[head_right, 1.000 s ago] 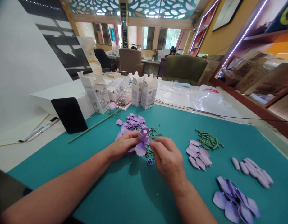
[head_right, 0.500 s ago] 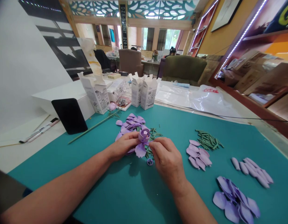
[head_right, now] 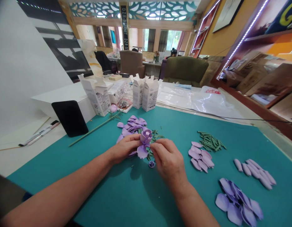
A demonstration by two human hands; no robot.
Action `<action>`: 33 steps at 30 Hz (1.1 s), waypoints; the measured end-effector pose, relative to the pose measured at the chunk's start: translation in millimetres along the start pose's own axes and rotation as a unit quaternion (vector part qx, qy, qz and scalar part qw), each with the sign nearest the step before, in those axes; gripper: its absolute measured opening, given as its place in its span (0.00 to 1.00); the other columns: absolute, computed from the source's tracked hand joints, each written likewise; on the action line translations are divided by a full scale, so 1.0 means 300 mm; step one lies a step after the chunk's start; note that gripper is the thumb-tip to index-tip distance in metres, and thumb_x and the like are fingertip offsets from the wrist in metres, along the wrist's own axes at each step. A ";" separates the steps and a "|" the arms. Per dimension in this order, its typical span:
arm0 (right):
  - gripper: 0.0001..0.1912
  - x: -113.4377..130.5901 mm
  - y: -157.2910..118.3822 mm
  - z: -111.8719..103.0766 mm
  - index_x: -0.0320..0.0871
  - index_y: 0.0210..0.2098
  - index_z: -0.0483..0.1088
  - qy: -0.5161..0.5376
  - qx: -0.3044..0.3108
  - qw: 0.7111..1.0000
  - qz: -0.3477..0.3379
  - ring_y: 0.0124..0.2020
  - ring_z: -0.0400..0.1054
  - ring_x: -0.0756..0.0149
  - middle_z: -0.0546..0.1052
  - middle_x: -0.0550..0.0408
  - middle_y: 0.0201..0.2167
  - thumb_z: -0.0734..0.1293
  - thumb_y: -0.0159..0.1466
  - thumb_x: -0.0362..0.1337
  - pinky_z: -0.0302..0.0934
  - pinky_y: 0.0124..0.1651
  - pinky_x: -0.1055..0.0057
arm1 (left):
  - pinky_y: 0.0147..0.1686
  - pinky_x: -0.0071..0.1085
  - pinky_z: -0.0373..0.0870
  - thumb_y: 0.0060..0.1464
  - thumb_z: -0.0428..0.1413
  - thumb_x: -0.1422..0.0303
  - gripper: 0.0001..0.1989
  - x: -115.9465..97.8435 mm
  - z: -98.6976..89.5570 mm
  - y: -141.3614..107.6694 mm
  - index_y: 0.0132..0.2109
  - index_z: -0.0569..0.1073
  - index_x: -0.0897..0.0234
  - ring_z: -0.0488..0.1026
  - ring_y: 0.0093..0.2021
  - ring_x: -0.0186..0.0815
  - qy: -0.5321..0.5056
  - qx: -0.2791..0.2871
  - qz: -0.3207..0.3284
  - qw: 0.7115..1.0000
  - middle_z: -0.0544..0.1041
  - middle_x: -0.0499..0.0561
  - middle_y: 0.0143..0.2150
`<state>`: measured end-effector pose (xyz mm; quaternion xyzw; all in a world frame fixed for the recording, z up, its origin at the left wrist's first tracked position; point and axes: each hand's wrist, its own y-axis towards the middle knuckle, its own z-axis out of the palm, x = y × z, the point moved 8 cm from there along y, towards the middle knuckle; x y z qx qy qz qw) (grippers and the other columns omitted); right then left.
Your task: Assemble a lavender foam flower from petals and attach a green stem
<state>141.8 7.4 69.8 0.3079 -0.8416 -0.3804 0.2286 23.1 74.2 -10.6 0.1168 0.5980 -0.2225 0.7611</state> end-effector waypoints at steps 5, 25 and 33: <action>0.04 -0.022 -0.002 -0.001 0.45 0.37 0.71 -0.008 -0.010 1.000 0.021 0.34 0.70 0.67 0.73 0.53 0.33 0.64 0.64 0.32 0.66 0.36 0.72 | 0.31 0.25 0.60 0.48 0.57 0.68 0.18 0.002 0.001 0.001 0.48 0.76 0.64 0.66 0.28 0.27 -0.014 0.004 -0.005 1.000 0.73 0.48 0.30; 0.08 -0.004 -0.006 0.018 0.45 0.43 0.71 0.000 -0.017 0.999 0.033 0.36 0.72 0.66 0.75 0.51 0.35 0.64 0.64 0.32 0.68 0.39 0.71 | 0.48 0.34 0.66 0.50 0.59 0.67 0.21 -0.039 0.006 -0.009 0.52 0.70 0.66 0.73 0.46 0.40 0.084 -0.056 0.109 0.989 0.78 0.53 0.42; 0.10 -0.016 0.000 0.007 0.45 0.45 0.70 0.056 -0.016 0.995 0.084 0.38 0.72 0.63 0.76 0.51 0.36 0.61 0.65 0.33 0.68 0.39 0.68 | 0.45 0.33 0.66 0.48 0.60 0.67 0.20 -0.057 -0.041 -0.013 0.50 0.71 0.64 0.73 0.46 0.40 0.108 -0.110 0.127 0.980 0.77 0.54 0.45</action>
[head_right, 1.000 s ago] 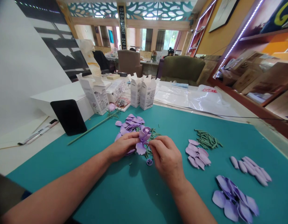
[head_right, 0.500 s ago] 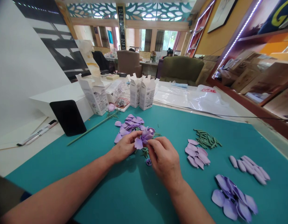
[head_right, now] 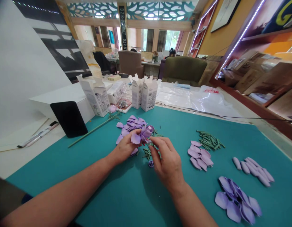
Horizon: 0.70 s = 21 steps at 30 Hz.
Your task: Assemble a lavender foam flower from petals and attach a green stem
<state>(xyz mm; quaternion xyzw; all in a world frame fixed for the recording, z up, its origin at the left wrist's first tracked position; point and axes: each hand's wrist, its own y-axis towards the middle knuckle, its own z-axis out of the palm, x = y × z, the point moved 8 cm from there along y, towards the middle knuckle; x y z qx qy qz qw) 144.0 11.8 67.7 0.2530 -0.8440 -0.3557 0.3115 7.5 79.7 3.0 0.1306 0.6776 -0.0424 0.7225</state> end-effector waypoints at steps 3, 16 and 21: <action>0.08 -0.012 -0.003 0.008 0.44 0.41 0.69 0.011 0.003 1.000 0.025 0.37 0.71 0.63 0.75 0.51 0.35 0.60 0.66 0.33 0.67 0.40 0.67 | 0.39 0.31 0.66 0.50 0.59 0.64 0.21 0.007 -0.037 0.016 0.52 0.71 0.65 0.74 0.41 0.38 -0.044 -0.022 -0.018 0.999 0.79 0.55 0.41; 0.19 0.063 -0.141 0.305 0.39 0.55 0.66 -0.052 0.201 0.972 -0.112 0.57 0.62 0.54 0.73 0.45 0.53 0.58 0.65 0.27 0.63 0.55 0.53 | 0.33 0.27 0.64 0.46 0.62 0.69 0.08 -0.011 -0.117 0.026 0.36 0.76 0.67 0.74 0.36 0.34 -0.199 -0.093 -0.052 0.974 0.79 0.52 0.34; 0.18 0.053 -0.151 0.334 0.40 0.53 0.67 -0.091 0.217 0.966 -0.108 0.54 0.63 0.53 0.75 0.46 0.49 0.59 0.64 0.25 0.62 0.51 0.55 | 0.31 0.27 0.64 0.45 0.64 0.69 0.09 -0.007 -0.099 0.026 0.35 0.76 0.68 0.74 0.35 0.34 -0.227 -0.074 -0.062 0.969 0.79 0.54 0.34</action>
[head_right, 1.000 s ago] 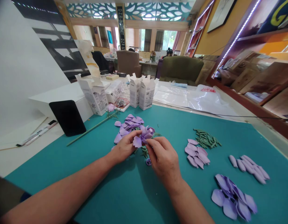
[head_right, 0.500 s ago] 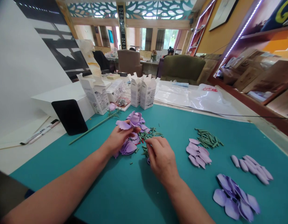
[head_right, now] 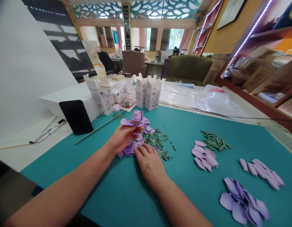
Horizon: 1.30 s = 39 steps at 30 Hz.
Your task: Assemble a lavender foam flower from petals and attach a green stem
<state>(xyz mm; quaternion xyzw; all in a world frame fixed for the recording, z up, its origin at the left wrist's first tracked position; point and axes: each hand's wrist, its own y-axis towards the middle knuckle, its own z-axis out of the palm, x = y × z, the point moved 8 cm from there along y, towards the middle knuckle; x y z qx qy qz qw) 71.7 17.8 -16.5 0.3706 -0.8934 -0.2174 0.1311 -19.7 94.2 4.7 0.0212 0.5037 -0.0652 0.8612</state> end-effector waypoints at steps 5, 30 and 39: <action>0.10 -0.013 0.009 -0.005 0.44 0.43 0.71 -0.019 0.023 0.999 0.014 0.41 0.64 0.58 0.75 0.50 0.36 0.61 0.65 0.28 0.59 0.44 0.62 | 0.31 0.26 0.66 0.43 0.65 0.69 0.09 0.003 0.016 -0.005 0.34 0.78 0.68 0.74 0.34 0.32 -0.015 0.027 -0.005 1.000 0.80 0.55 0.37; 0.05 -0.166 -0.017 -0.192 0.46 0.30 0.62 0.144 -0.109 0.973 0.146 0.31 0.70 0.69 0.75 0.55 0.34 0.62 0.60 0.29 0.62 0.33 0.75 | 0.32 0.26 0.67 0.42 0.64 0.71 0.09 0.037 0.043 -0.012 0.34 0.77 0.68 0.74 0.35 0.32 -0.014 0.071 -0.041 0.996 0.79 0.53 0.36; 0.08 -0.152 -0.015 -0.257 0.45 0.39 0.70 0.160 -0.137 0.969 0.131 0.37 0.71 0.65 0.75 0.51 0.37 0.60 0.66 0.34 0.65 0.39 0.71 | 0.30 0.25 0.66 0.43 0.63 0.71 0.08 0.068 0.051 -0.016 0.34 0.77 0.69 0.73 0.33 0.31 -0.006 0.062 -0.070 0.996 0.78 0.53 0.36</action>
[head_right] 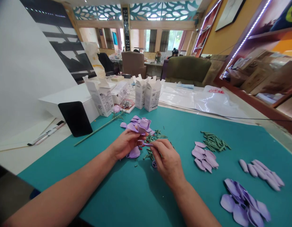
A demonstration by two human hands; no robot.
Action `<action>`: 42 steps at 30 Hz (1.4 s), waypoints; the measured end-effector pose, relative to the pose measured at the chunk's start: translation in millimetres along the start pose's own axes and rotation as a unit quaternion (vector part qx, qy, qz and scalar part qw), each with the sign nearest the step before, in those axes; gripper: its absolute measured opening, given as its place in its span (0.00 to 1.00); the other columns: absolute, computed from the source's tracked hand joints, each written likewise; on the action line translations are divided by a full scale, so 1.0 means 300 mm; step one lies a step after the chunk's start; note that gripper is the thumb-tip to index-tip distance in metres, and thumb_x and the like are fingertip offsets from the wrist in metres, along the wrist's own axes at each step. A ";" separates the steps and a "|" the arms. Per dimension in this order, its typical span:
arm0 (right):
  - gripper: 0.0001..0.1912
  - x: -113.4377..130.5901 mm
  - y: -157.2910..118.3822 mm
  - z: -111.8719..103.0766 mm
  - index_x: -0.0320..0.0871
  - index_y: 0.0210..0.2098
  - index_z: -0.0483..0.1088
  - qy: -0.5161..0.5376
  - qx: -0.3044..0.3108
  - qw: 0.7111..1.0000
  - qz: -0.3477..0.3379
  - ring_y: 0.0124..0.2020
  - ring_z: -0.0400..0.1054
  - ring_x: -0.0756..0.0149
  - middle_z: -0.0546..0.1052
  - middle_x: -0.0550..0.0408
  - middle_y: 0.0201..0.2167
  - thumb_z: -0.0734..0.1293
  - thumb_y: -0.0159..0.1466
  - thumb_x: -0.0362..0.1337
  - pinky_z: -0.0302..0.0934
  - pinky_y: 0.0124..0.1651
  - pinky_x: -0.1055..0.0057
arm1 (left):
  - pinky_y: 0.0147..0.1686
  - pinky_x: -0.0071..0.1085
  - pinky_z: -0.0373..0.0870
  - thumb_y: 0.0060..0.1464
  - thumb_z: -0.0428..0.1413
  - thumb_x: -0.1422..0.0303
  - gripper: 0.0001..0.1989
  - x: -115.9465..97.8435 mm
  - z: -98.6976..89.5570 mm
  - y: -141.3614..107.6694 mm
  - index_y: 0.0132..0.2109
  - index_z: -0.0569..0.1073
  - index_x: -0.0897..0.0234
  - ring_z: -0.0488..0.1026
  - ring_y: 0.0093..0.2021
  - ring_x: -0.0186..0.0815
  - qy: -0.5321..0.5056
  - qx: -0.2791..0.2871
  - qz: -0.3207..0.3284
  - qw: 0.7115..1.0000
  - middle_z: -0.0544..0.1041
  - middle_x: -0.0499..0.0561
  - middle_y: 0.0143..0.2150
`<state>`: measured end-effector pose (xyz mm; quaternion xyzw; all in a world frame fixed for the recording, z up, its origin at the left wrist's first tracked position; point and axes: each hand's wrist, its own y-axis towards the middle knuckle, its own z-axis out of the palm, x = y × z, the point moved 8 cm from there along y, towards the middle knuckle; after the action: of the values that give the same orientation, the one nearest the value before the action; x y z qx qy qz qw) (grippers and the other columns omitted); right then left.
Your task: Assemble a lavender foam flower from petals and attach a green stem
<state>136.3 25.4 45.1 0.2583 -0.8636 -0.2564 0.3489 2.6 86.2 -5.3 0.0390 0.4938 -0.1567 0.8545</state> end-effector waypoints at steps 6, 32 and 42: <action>0.05 -0.005 0.006 -0.034 0.46 0.37 0.70 -0.007 -0.020 1.000 0.004 0.34 0.71 0.66 0.75 0.53 0.34 0.62 0.65 0.35 0.65 0.35 0.71 | 0.32 0.26 0.67 0.44 0.64 0.71 0.09 0.027 0.005 0.001 0.35 0.78 0.69 0.74 0.35 0.32 0.001 0.008 -0.018 1.000 0.79 0.54 0.37; 0.05 0.084 0.006 -0.071 0.45 0.32 0.67 -0.114 -0.079 0.985 -0.106 0.34 0.68 0.64 0.74 0.52 0.32 0.64 0.63 0.30 0.63 0.37 0.68 | 0.39 0.29 0.70 0.44 0.66 0.68 0.14 0.050 0.031 -0.011 0.40 0.76 0.67 0.76 0.39 0.34 0.014 0.032 -0.024 0.999 0.79 0.57 0.43; 0.06 0.090 0.005 -0.065 0.46 0.30 0.66 -0.127 -0.082 0.983 -0.103 0.33 0.67 0.63 0.74 0.52 0.31 0.63 0.63 0.30 0.62 0.38 0.66 | 0.39 0.29 0.68 0.43 0.65 0.67 0.13 0.051 0.047 -0.016 0.38 0.76 0.66 0.75 0.39 0.35 0.020 0.036 -0.017 0.999 0.79 0.55 0.41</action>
<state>133.5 4.4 70.9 0.2811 -0.8458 -0.3919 0.2281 20.0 74.9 -10.7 0.0639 0.5053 -0.1881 0.8398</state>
